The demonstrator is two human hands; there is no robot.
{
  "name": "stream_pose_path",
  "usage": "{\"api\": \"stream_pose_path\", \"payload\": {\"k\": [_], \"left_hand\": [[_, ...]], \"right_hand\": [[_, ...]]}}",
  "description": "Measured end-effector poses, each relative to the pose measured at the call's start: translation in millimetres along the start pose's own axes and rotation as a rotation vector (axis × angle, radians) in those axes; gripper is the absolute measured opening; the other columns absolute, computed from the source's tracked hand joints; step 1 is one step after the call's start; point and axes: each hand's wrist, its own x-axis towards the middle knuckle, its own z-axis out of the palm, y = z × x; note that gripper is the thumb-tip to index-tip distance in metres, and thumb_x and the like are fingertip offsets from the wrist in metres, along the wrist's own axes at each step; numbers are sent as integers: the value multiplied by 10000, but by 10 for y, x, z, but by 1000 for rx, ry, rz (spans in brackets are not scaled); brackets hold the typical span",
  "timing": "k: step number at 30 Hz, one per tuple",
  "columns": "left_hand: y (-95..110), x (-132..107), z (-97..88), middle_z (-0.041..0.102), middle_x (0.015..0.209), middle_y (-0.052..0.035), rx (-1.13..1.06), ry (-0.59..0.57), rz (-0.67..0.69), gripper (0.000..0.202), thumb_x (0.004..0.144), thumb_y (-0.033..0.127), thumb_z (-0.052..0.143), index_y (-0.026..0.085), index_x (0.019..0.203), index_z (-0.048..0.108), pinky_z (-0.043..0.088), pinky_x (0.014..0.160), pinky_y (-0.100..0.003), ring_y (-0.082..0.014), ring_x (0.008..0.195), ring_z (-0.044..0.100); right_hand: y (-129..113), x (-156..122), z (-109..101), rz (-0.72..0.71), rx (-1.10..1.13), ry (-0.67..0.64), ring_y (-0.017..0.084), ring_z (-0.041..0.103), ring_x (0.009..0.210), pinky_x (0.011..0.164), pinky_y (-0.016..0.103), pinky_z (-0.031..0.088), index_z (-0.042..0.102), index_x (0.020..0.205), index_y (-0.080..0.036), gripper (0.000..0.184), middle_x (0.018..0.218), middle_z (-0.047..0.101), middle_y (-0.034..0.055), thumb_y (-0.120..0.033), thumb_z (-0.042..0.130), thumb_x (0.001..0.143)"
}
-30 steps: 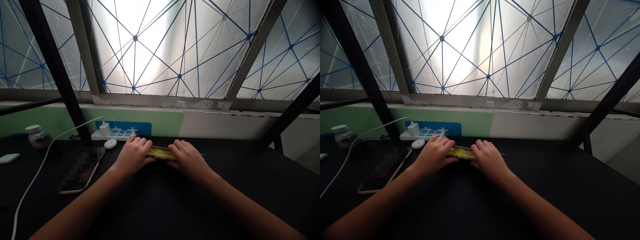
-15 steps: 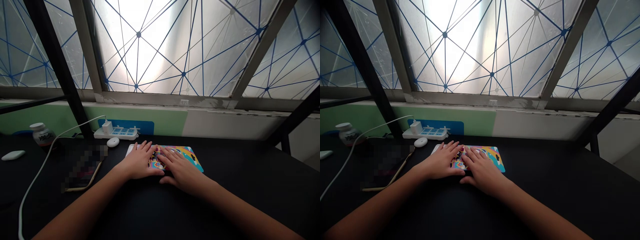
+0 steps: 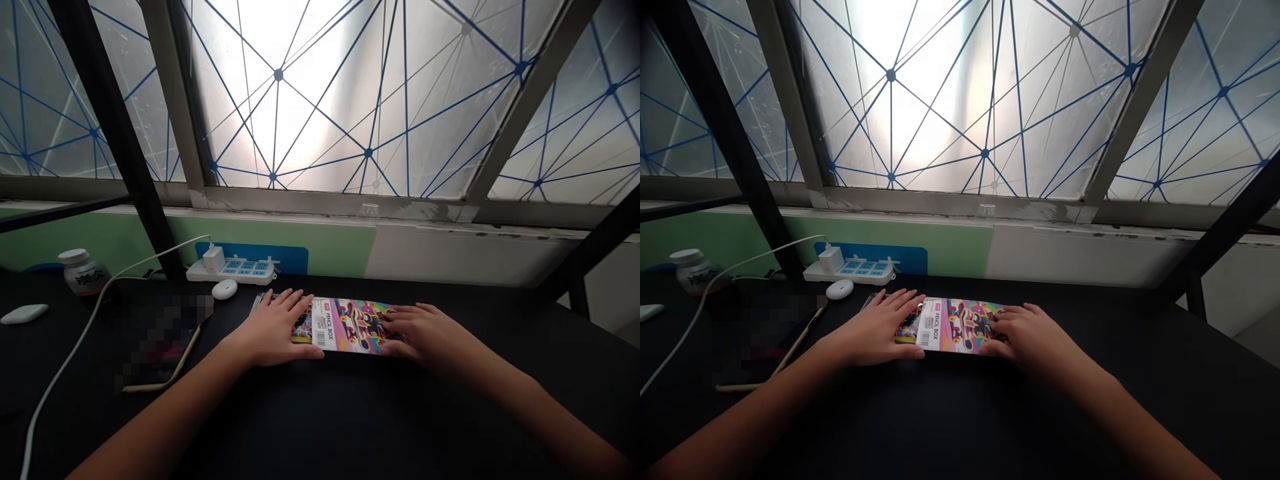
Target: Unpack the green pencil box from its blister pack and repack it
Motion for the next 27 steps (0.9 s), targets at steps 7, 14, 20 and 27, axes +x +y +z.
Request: {"api": "stream_pose_path", "payload": {"k": [7, 14, 20, 27], "left_hand": [[176, 34, 88, 159, 1664, -75, -39, 6, 8, 762, 969, 703, 306, 305, 1602, 154, 76, 1199, -582, -317, 1536, 95], [43, 43, -59, 73, 1667, -91, -31, -145, -111, 809, 961, 735, 252, 228, 1592, 232, 33, 1213, -548, -299, 1541, 19], [-87, 9, -178, 68, 1670, -73, -56, -205, -126, 833, 935, 774, 269, 260, 1589, 234, 41, 1207, -576, -307, 1540, 0], [-48, 113, 10, 323, 1611, -125, -65, 69, -81, 590, 1004, 573, 407, 215, 1464, 494, 171, 1198, -575, -315, 1506, 246]], "right_hand": [[-667, 396, 314, -267, 28, 44, 365, 198, 1505, 1188, 607, 235, 260, 1583, -179, 933, 1634, 236, 164, -706, 553, 870], [-379, 324, 456, -273, 22, 59, 295, 295, 1481, 1192, 551, 282, 356, 1552, -233, 598, 1603, 332, 111, -216, 492, 969], [405, -158, 572, -202, -63, 252, 249, 506, 1358, 1095, 461, 471, 290, 1569, -325, 720, 1537, 465, 56, -32, 378, 917], [-195, -418, 236, -356, -271, 599, 247, 625, 1236, 1048, 424, 508, 352, 1546, -223, 656, 1393, 627, 88, -20, 398, 924]]}}
